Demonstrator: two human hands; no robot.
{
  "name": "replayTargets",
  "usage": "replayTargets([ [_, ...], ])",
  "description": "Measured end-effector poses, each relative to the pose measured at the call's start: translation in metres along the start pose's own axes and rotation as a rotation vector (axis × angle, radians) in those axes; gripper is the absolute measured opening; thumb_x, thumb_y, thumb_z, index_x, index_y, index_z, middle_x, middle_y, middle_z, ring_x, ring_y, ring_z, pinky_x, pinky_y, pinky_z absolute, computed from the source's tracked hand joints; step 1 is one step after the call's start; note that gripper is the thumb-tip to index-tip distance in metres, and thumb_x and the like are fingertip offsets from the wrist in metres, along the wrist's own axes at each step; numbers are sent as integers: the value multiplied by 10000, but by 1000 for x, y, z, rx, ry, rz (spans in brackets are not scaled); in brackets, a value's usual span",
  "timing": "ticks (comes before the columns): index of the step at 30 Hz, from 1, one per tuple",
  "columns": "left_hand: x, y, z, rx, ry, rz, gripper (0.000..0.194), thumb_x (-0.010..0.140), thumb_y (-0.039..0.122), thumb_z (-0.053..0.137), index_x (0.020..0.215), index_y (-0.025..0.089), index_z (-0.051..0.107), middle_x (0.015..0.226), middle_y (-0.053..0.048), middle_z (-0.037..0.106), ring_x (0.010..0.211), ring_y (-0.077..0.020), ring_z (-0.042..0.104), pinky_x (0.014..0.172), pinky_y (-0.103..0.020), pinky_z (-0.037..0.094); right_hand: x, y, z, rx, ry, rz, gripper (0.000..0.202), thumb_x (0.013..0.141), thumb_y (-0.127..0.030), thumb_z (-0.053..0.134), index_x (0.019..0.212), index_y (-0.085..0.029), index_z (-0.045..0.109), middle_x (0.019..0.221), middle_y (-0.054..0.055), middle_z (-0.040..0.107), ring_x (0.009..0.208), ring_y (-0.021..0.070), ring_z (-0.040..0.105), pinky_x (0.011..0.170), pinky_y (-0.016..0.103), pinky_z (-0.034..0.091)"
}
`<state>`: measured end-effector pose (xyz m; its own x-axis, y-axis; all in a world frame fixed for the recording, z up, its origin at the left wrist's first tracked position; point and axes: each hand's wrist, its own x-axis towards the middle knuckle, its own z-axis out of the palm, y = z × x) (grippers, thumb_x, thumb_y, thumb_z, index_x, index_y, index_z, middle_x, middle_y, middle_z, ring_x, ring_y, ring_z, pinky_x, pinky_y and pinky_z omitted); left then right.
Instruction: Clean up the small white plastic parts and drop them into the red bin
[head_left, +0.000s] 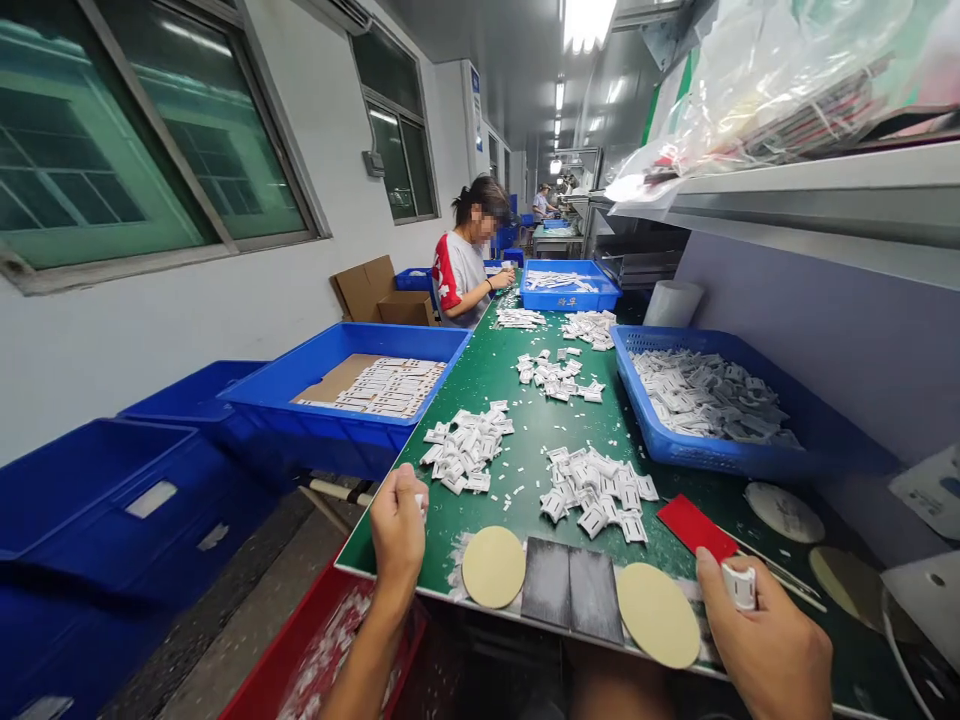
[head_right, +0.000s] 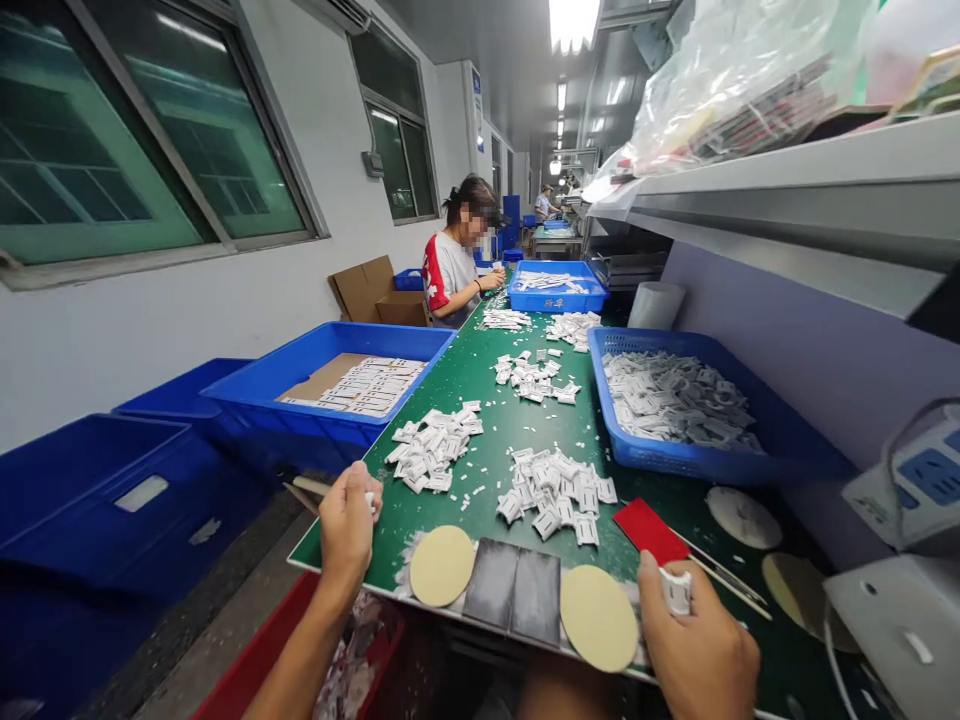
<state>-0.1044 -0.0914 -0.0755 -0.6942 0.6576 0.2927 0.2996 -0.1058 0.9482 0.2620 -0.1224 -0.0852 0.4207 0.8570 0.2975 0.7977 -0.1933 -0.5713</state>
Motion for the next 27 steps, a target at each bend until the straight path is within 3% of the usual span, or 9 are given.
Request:
replayTargets([
  [4, -2, 4, -1, -111, -75, -85, 412, 882, 553, 509, 695, 186, 478, 574, 41, 506, 411, -71, 390, 383, -185, 313, 2, 4, 2, -17, -8, -20, 392, 787, -651, 514, 759, -264, 568, 542, -11, 538, 523, 181, 487, 550, 271, 365],
  [10, 0, 2, -3, -145, -93, -84, 412, 850, 538, 569, 1026, 171, 634, 753, -11, 656, 417, -67, 423, 383, -190, 343, 0, -4, 1, -20, 16, -26, 421, 784, -664, 502, 745, -253, 581, 529, 2, 547, 519, 193, 518, 550, 277, 378],
  [15, 3, -1, -3, -62, -103, -26, 417, 841, 536, 582, 1004, 165, 680, 761, -24, 659, 485, -97, 485, 465, -215, 389, -2, -6, -1, -43, 39, -81, 423, 804, -646, 498, 746, -240, 601, 546, 15, 576, 511, 196, 522, 541, 282, 380],
  [18, 3, 0, -3, -9, -54, 20, 390, 813, 502, 632, 1022, 176, 674, 847, -44, 681, 658, -151, 596, 608, -244, 472, -2, -6, -1, 3, 57, -114, 416, 835, -618, 509, 775, -223, 625, 568, 11, 589, 521, 176, 526, 557, 271, 390],
  [21, 2, 0, -3, 13, -6, 59, 362, 804, 456, 648, 1043, 184, 657, 919, -58, 682, 810, -188, 635, 734, -278, 498, -4, -10, -3, 89, 110, -139, 427, 839, -607, 542, 851, -199, 669, 658, 19, 641, 563, 156, 550, 608, 257, 413],
  [27, 1, 1, -2, -5, 5, 72, 390, 793, 287, 643, 1168, 202, 574, 1008, -47, 630, 807, -148, 615, 750, -257, 494, -23, -38, -30, 246, 183, -179, 493, 828, -551, 600, 1135, -174, 679, 767, 31, 649, 562, 123, 502, 609, 248, 414],
])
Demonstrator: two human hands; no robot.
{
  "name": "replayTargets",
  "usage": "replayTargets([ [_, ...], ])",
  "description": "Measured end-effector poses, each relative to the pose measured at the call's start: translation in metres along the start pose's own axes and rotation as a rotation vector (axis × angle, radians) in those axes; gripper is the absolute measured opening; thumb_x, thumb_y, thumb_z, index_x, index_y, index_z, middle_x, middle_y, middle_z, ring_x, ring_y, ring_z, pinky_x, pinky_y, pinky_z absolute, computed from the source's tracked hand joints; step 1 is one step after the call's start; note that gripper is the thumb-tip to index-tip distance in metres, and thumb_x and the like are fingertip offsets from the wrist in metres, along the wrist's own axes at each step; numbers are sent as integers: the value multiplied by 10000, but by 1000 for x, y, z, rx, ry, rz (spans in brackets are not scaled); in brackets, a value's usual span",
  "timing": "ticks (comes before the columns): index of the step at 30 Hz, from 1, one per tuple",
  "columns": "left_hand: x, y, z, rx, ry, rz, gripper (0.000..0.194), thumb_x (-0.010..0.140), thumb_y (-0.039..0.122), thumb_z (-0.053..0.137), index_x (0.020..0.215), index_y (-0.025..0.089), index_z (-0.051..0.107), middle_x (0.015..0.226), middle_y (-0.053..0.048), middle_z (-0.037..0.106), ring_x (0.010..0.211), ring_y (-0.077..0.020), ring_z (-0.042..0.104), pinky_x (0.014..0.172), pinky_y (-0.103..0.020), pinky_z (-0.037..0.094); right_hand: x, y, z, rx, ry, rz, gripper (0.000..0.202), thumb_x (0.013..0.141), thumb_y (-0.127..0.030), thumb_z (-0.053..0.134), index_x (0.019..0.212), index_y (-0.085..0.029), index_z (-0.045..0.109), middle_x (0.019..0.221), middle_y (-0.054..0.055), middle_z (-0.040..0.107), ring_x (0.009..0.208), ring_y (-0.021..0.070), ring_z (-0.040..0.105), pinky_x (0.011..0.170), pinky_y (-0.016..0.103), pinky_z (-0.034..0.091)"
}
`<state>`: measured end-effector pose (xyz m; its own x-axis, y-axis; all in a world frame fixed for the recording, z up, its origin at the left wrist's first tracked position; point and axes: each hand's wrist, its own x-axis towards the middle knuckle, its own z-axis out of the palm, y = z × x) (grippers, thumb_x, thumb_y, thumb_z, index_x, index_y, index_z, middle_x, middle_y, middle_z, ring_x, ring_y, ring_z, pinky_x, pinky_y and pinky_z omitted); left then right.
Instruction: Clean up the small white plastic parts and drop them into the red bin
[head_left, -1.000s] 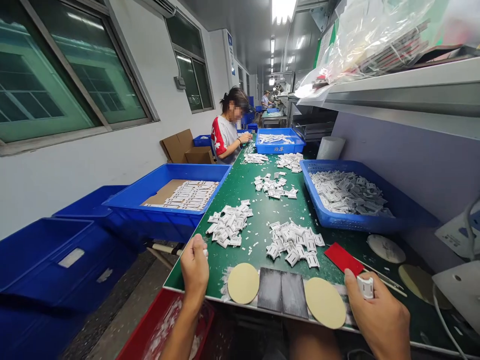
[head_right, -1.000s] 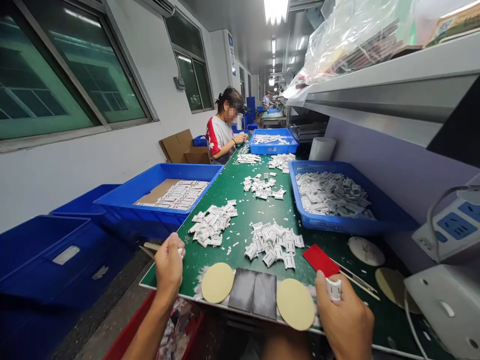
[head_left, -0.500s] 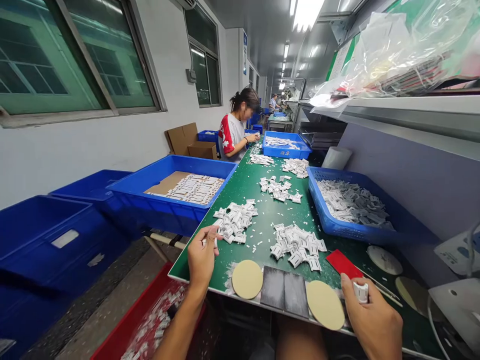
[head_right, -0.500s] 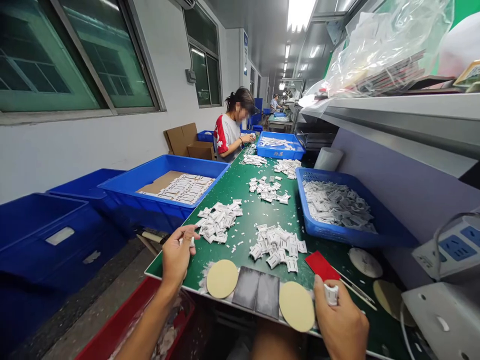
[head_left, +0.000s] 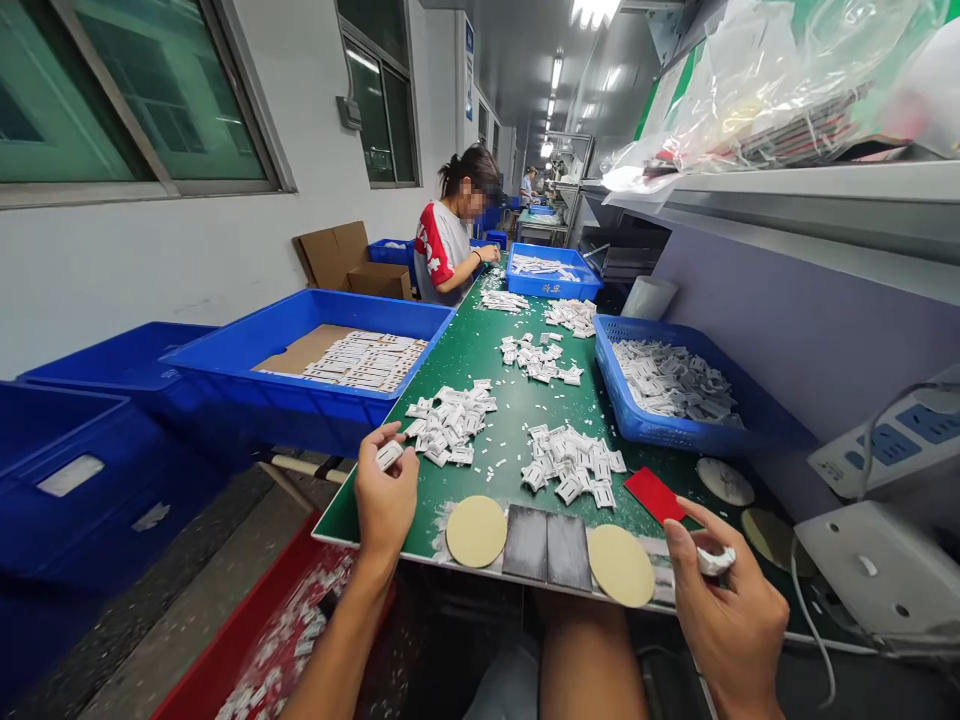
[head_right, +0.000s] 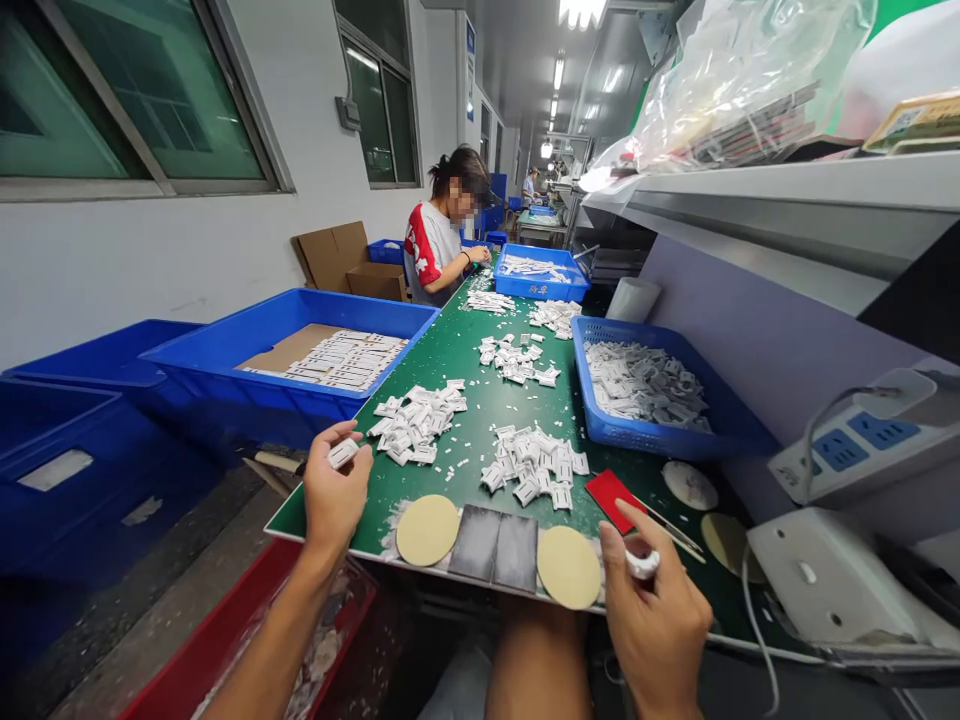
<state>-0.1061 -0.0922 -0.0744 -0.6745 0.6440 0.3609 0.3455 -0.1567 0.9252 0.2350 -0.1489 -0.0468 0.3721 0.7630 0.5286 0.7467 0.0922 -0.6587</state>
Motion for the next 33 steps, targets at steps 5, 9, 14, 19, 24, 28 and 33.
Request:
replayTargets([
  [5, 0, -1, 0, 10, 28, 37, 339, 829, 239, 586, 1161, 194, 535, 1072, -61, 621, 944, -165, 607, 867, -287, 478, -4, -13, -6, 402, -81, 308, 473, 880, -474, 530, 1274, -213, 539, 699, -28, 530, 553, 110, 431, 523, 226, 364],
  [9, 0, -2, -1, 68, 50, 9, 261, 851, 248, 558, 1105, 188, 560, 1047, -63, 630, 875, -164, 606, 834, -300, 481, -5, 2, 1, 624, -141, 508, 291, 823, -374, 566, 1067, -220, 534, 600, -68, 425, 527, 101, 379, 474, 194, 308],
  [14, 1, -3, 1, 153, -34, 149, 370, 839, 156, 514, 1198, 207, 589, 1185, -90, 590, 1082, -205, 566, 963, -329, 433, -7, 5, 2, 606, -200, 496, 226, 787, -292, 541, 999, -228, 497, 593, -56, 488, 586, 122, 462, 559, 209, 386],
  [19, 0, -2, 1, 208, -51, 173, 399, 854, 222, 547, 1249, 215, 601, 1211, -110, 585, 1126, -240, 559, 1009, -370, 417, -16, 1, 10, 547, -215, 459, 377, 852, -412, 531, 1180, -225, 523, 673, -29, 578, 586, 129, 484, 568, 225, 427],
  [24, 0, -2, 0, 119, -72, 62, 419, 829, 305, 609, 1241, 227, 610, 1131, -103, 653, 1036, -242, 620, 942, -372, 472, -9, 4, 1, 440, -636, 340, 535, 813, -550, 590, 1262, -260, 610, 940, 69, 707, 879, 245, 649, 794, 330, 533],
  [28, 0, -3, 0, 24, -49, 3, 436, 810, 299, 629, 1234, 209, 572, 1062, -95, 676, 933, -208, 655, 887, -342, 503, 27, -15, -25, 696, -431, 364, 536, 833, -510, 572, 1329, -308, 563, 1126, 113, 689, 1066, 313, 628, 899, 467, 512],
  [33, -1, -3, 0, 9, -59, 4, 377, 787, 314, 661, 1135, 194, 583, 1027, -86, 676, 916, -203, 659, 833, -312, 516, 39, -25, -30, 853, 11, 406, 334, 813, -326, 577, 1133, -337, 670, 922, 76, 580, 663, 171, 525, 627, 373, 477],
])
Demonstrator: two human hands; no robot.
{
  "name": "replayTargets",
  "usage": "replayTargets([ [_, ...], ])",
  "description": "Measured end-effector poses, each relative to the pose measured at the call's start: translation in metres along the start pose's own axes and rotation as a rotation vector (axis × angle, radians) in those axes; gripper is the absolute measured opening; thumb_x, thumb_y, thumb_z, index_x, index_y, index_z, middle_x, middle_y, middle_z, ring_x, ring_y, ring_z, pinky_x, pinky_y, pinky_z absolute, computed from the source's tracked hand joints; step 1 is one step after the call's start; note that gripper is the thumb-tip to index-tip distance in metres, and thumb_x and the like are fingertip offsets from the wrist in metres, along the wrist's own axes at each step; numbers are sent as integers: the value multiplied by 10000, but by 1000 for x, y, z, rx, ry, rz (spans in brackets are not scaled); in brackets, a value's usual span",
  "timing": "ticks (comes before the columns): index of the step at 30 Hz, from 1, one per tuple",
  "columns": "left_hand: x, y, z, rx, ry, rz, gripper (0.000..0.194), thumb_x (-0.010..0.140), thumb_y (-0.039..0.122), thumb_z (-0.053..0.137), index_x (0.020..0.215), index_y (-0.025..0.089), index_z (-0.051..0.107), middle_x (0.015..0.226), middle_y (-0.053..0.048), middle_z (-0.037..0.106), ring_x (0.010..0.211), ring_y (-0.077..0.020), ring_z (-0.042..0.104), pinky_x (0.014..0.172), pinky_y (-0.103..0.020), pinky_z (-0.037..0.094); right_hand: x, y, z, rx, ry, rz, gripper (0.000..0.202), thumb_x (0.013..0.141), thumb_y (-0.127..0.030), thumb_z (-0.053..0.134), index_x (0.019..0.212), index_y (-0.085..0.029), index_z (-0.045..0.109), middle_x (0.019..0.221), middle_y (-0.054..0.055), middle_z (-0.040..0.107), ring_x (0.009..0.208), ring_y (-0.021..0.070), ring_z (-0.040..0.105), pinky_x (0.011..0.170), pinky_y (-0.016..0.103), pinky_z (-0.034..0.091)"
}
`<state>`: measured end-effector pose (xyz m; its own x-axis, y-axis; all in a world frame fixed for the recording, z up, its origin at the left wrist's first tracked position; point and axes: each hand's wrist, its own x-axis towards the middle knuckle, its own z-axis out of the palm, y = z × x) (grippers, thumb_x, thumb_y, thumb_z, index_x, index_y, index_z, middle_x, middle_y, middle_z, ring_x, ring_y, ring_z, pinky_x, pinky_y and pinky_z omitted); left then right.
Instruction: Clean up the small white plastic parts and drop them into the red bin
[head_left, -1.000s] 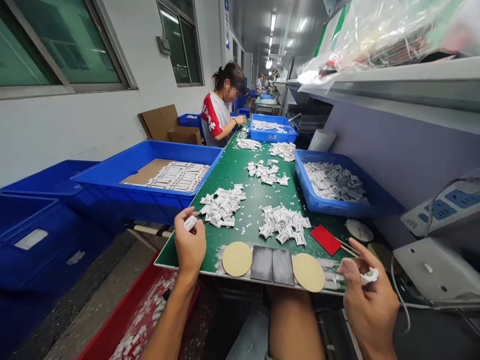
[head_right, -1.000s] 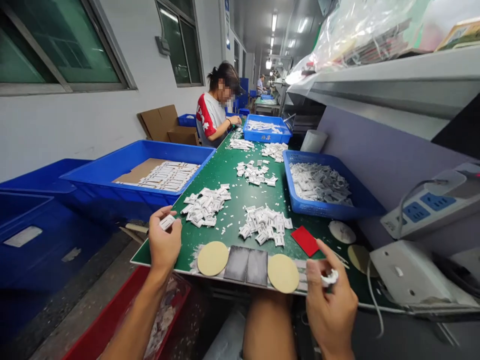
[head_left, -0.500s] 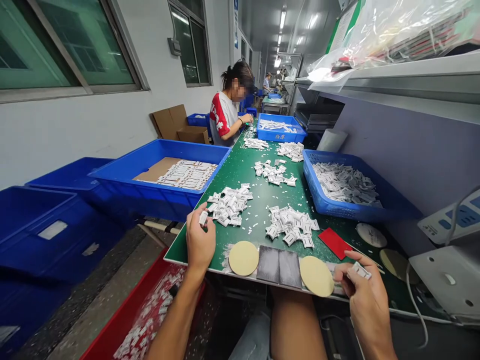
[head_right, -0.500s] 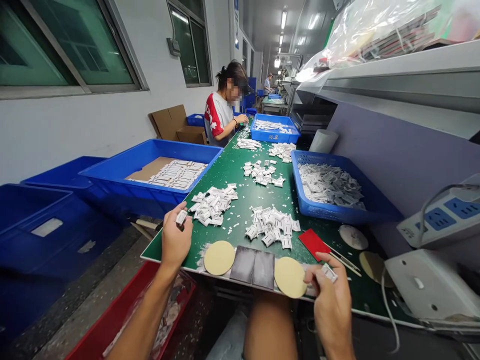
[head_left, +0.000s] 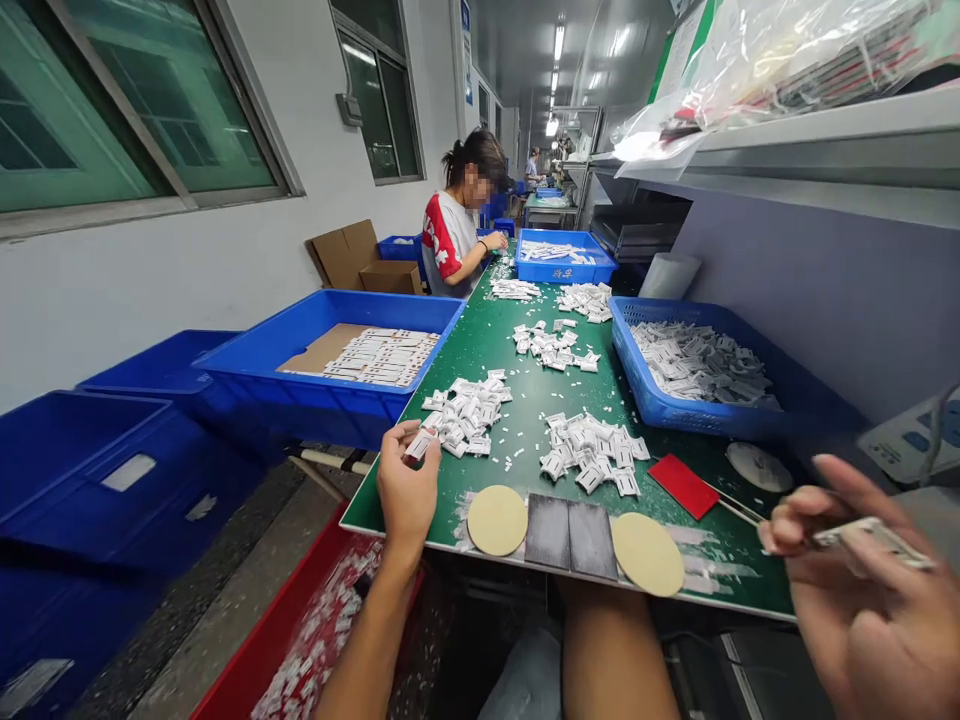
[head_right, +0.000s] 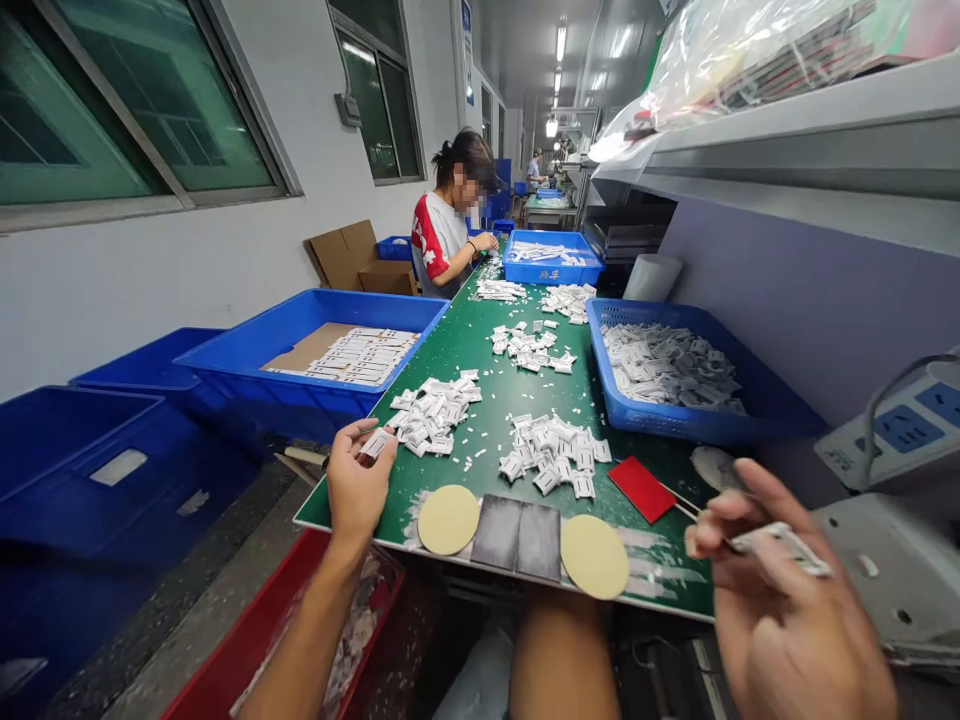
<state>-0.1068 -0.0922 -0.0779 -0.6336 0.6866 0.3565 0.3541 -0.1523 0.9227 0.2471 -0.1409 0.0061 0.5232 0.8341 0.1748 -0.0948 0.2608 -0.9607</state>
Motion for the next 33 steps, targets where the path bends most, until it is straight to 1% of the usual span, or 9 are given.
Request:
replayTargets([
  [4, 0, -2, -2, 72, -54, 55, 299, 794, 348, 655, 1045, 185, 649, 1042, -79, 651, 870, -181, 636, 824, -301, 518, -16, 40, 0, -2, -75, 210, 320, 704, -227, 566, 1007, -219, 667, 694, -16, 435, 537, 100, 369, 475, 255, 327],
  [8, 1, 0, -2, 107, -31, 113, 304, 785, 343, 658, 1045, 186, 673, 1096, -84, 597, 871, -170, 620, 825, -300, 525, -26, 68, -1, -199, -119, 228, 322, 706, -245, 522, 1020, -205, 583, 588, -71, 429, 492, 96, 372, 461, 218, 305],
  [11, 1, 6, -2, 140, -37, 131, 290, 783, 324, 650, 1039, 191, 678, 1094, -86, 585, 886, -179, 617, 825, -311, 526, -25, 71, -3, -476, -242, 86, 318, 781, -334, 522, 1057, -195, 601, 808, 9, 630, 647, 145, 541, 549, 246, 412],
  [15, -1, 18, -4, 97, -75, 95, 343, 754, 369, 681, 1040, 181, 686, 1055, -97, 628, 889, -210, 625, 797, -324, 521, -21, 70, -9, -729, -432, -176, 327, 856, -375, 504, 1108, -224, 646, 1097, 61, 669, 929, 206, 614, 770, 307, 482],
  [18, -8, 27, -7, 10, -167, 20, 422, 730, 432, 713, 1062, 173, 703, 923, -73, 682, 770, -189, 620, 710, -293, 507, -17, 74, -14, -805, -567, -333, 269, 901, -390, 498, 1037, -260, 690, 1048, 48, 694, 968, 218, 618, 840, 343, 486],
  [24, -38, 41, -9, 71, -500, -33, 418, 853, 546, 560, 1016, 185, 692, 726, -23, 677, 621, -162, 601, 600, -257, 432, -26, 69, -16, -1029, -617, -594, 198, 932, -342, 523, 961, -254, 698, 959, 45, 690, 892, 206, 580, 780, 330, 460],
  [26, -48, 43, -2, 262, -546, 53, 405, 914, 544, 468, 918, 198, 679, 713, -21, 666, 619, -159, 589, 605, -255, 399, -29, 65, -13, -1130, -617, -618, 185, 942, -296, 516, 958, -243, 693, 962, 48, 674, 889, 202, 555, 759, 317, 434],
  [30, -61, 41, 15, 669, -491, 382, 412, 954, 499, 424, 761, 199, 632, 669, -44, 609, 686, -197, 566, 615, -266, 352, -27, 59, -6, -1225, -618, -629, 162, 937, -190, 517, 942, -203, 678, 931, 52, 648, 877, 197, 524, 748, 311, 391],
  [33, -62, 35, 21, 710, -467, 549, 379, 961, 459, 432, 773, 195, 628, 689, -50, 619, 693, -205, 572, 622, -277, 376, -25, 59, -3, -1227, -607, -659, 144, 930, -157, 526, 917, -195, 665, 869, 39, 632, 830, 190, 510, 736, 317, 367],
])
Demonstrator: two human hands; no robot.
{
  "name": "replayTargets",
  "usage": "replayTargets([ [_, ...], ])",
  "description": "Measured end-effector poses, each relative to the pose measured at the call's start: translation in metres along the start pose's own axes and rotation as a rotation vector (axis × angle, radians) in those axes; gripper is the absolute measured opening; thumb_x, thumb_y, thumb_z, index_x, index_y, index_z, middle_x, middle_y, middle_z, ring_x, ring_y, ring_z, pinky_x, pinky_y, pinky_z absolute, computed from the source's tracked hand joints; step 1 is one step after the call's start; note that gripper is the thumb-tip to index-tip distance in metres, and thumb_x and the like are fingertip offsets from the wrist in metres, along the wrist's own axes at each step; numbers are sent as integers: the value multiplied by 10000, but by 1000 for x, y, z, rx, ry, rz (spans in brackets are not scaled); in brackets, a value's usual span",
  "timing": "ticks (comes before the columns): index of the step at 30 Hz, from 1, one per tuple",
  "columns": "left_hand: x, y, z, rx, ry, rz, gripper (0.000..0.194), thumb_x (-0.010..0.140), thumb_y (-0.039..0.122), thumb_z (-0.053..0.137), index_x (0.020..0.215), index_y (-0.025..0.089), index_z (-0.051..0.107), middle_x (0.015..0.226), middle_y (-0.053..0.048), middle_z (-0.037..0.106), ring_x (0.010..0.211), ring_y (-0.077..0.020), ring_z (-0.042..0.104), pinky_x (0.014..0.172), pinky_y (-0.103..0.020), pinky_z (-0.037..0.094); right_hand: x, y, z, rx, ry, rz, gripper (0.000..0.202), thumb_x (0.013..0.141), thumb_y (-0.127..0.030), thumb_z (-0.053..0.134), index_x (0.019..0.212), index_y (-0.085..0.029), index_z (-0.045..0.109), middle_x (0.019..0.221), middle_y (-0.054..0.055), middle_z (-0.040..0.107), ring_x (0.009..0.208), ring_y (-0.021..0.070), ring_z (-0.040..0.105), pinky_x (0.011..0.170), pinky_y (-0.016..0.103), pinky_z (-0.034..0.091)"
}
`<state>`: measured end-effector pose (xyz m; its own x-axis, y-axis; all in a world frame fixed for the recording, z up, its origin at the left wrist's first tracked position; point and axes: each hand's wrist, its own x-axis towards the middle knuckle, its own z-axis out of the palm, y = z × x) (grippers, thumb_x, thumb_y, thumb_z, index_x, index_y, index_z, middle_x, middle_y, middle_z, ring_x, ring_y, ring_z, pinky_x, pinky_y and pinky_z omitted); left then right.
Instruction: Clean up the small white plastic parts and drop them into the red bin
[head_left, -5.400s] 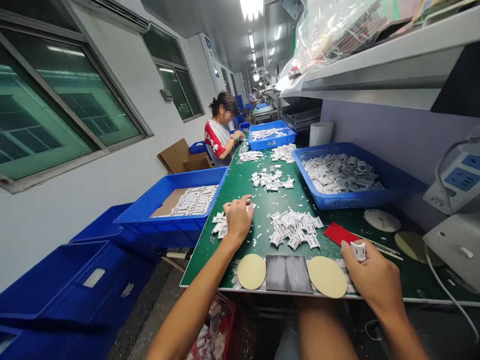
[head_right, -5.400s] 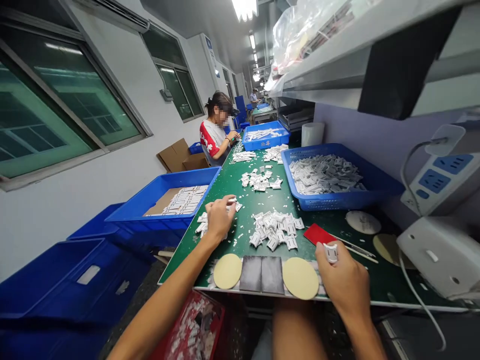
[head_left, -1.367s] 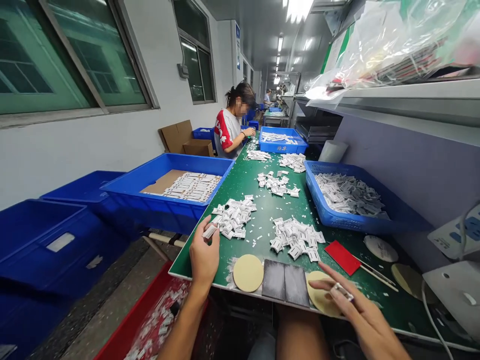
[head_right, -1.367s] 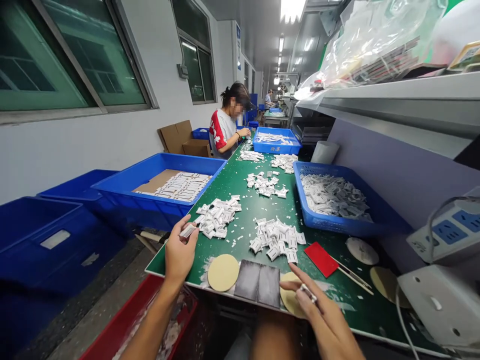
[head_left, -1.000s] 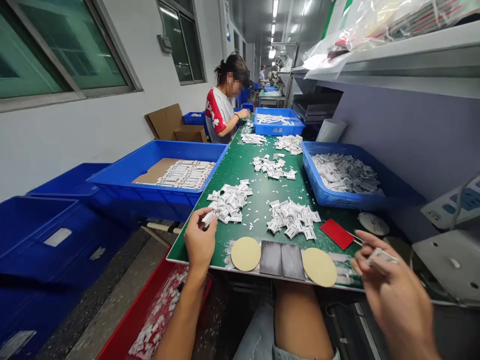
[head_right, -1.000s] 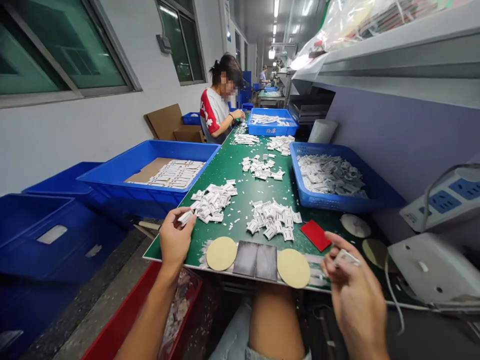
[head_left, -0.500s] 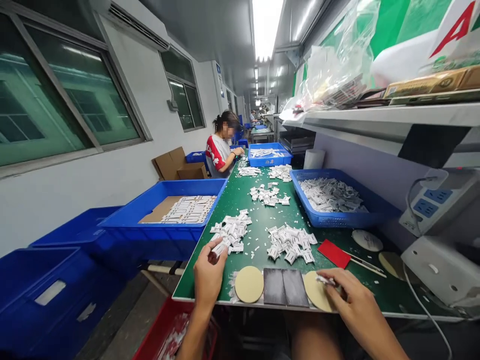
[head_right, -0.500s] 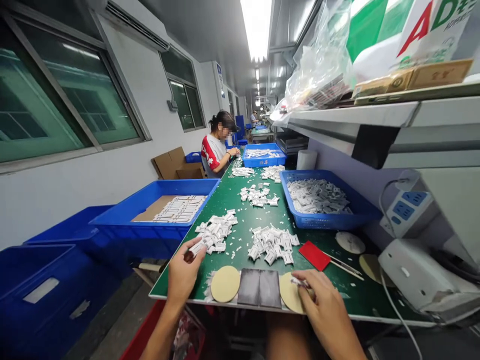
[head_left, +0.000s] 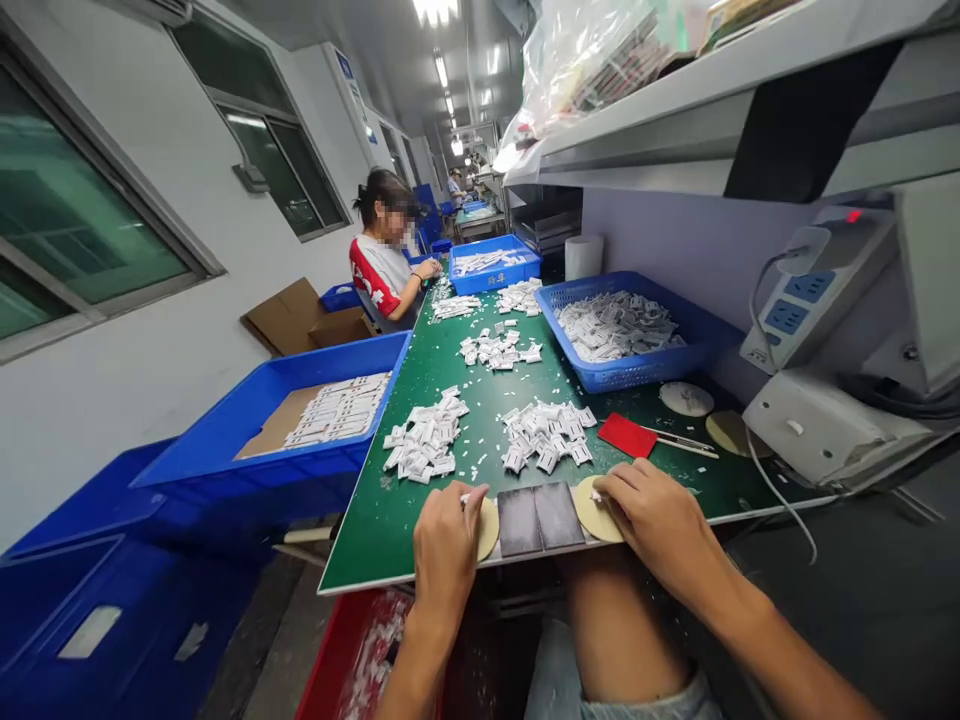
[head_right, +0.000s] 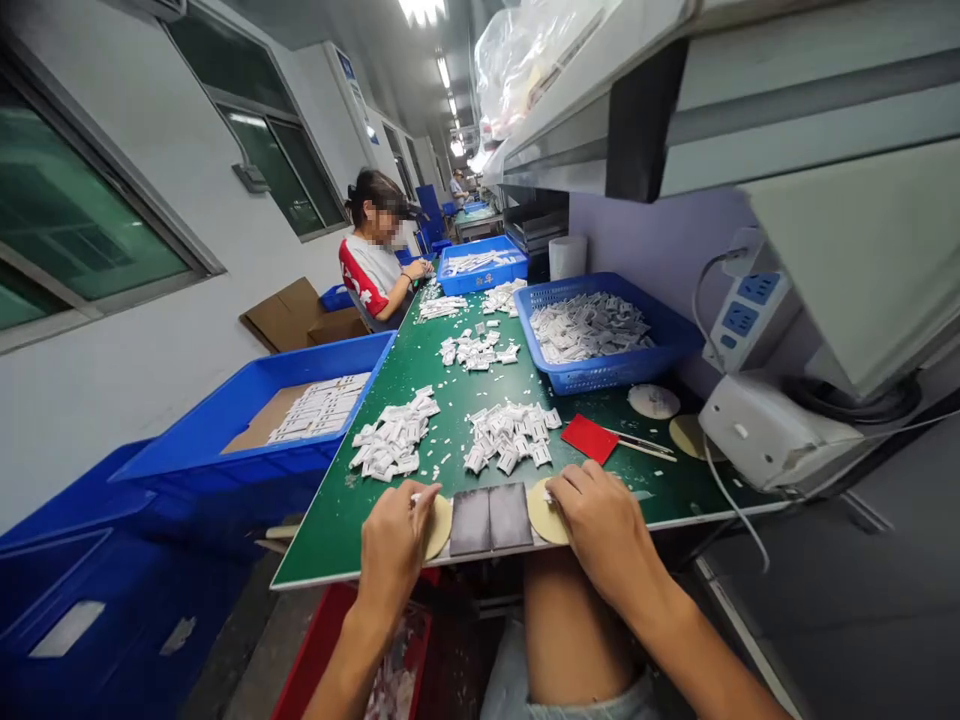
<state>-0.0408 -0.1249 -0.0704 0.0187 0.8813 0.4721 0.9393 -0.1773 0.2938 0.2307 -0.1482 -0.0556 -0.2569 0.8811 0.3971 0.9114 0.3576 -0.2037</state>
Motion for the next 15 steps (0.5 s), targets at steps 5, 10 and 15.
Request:
replayTargets([
  [5, -4, -13, -1, -132, 25, 78, 311, 971, 381, 450, 1175, 191, 589, 955, -78, 681, 846, -204, 641, 745, -302, 468, 5, 0, -3, -43, 5, -10, 131, 918, -152, 543, 829, -188, 632, 807, 39, 609, 802, 195, 496, 707, 326, 333],
  [10, -18, -17, -10, -244, -101, 161, 258, 980, 244, 422, 1157, 210, 605, 1130, -85, 647, 1027, -201, 614, 908, -346, 485, 9, 1, -5, -96, -62, -34, 139, 911, -161, 552, 784, -197, 597, 786, 41, 590, 757, 192, 471, 675, 327, 297],
  [15, -37, -21, -17, -226, -122, 195, 349, 962, 154, 411, 1259, 229, 578, 1257, -95, 614, 1153, -208, 582, 991, -361, 471, 14, 2, -2, -142, -82, -40, 153, 894, -150, 553, 752, -207, 564, 774, 49, 584, 754, 207, 453, 653, 340, 271],
])
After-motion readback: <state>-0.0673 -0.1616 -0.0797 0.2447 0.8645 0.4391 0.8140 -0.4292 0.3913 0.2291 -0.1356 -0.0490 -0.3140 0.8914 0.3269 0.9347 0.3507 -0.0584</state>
